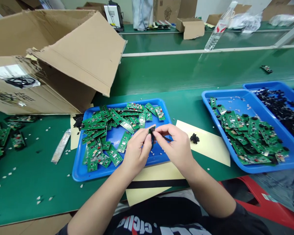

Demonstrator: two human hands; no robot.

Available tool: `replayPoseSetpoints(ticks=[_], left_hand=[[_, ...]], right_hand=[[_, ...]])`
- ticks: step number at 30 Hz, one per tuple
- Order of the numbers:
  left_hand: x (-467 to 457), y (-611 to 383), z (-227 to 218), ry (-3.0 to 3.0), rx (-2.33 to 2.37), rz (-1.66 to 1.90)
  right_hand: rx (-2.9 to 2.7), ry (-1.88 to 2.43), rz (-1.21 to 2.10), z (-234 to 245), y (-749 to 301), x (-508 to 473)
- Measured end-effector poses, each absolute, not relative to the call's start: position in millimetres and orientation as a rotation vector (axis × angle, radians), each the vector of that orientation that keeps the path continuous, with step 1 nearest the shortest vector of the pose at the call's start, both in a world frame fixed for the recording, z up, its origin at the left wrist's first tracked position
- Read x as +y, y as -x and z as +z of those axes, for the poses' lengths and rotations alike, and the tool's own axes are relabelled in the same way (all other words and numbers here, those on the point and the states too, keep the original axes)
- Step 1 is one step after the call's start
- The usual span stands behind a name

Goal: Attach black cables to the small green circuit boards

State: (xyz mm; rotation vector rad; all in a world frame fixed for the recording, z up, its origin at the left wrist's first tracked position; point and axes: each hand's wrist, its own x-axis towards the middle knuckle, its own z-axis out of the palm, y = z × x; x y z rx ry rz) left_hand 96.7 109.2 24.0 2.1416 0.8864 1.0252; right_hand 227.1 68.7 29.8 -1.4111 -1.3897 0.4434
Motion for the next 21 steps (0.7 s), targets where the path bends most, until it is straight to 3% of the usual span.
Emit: replayPoseSetpoints(ticks=[8, 15, 21], left_hand=[[107.7, -99.0, 28.5, -2.043, 0.938, 1.005], [109.7, -94.5, 33.6, -1.54, 0.916, 0.851], [115.6, -90.9, 38.6, -1.579, 0.85, 0.686]], right_hand=[[-1.445, 1.485, 0.278, 26.6, -229.9, 69.3], [-1.586, 1.325, 0.287, 30.1, -244.4, 74.0], [-1.651, 1.338, 0.192, 30.9, -248.0, 74.2]])
